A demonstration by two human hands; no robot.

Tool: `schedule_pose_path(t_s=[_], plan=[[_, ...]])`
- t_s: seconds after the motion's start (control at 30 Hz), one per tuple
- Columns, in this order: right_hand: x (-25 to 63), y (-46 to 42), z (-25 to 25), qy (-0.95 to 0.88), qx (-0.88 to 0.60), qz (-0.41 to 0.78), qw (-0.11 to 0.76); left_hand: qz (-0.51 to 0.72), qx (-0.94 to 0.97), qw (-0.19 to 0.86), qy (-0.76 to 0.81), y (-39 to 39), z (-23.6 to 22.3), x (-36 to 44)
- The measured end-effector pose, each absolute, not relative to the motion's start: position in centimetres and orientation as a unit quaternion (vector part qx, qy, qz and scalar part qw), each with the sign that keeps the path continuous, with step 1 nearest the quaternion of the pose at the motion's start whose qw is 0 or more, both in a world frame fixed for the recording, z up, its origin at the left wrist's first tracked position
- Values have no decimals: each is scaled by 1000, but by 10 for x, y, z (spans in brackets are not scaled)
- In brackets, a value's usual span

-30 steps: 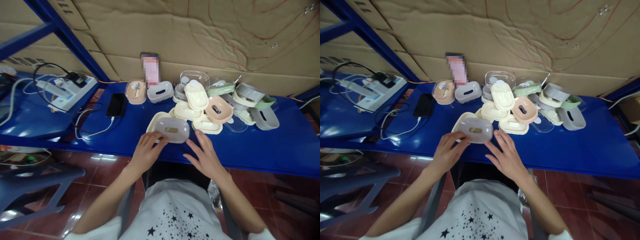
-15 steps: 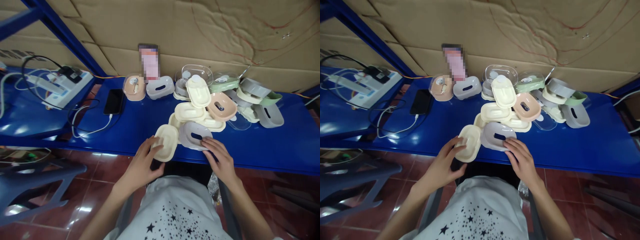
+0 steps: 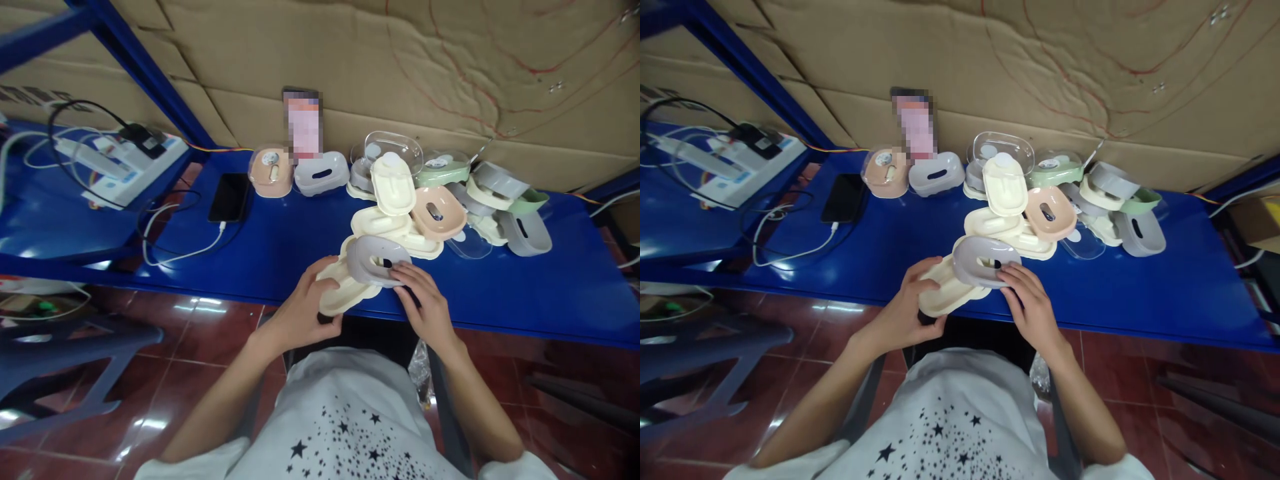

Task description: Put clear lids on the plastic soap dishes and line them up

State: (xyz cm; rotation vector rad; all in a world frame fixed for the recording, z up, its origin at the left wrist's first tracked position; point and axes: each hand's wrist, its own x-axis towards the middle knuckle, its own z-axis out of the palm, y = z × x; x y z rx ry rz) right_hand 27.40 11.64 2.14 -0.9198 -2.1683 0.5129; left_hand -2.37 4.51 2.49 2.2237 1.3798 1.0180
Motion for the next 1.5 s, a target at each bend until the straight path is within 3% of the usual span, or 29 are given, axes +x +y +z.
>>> schedule_pose_path(t_s=[0.13, 0.37, 0.53, 0.8, 1.07, 1.5], plan=[[277, 111, 29, -827, -349, 220, 383, 351, 772, 126, 515, 27, 30, -22], [327, 75, 40, -886, -303, 190, 295, 349, 785, 255, 444, 6, 31, 17], [367, 71, 28, -859, -363, 161, 324, 359, 813, 262, 376, 37, 24, 63], [365, 82, 8, -869, -363, 137, 308, 307, 859, 174, 372, 72, 24, 57], [332, 87, 18, -901, -317, 111, 276, 281, 826, 64, 484, 52, 22, 22], [299, 82, 23, -951, -257, 18, 171, 284, 820, 113, 484, 33, 14, 3]])
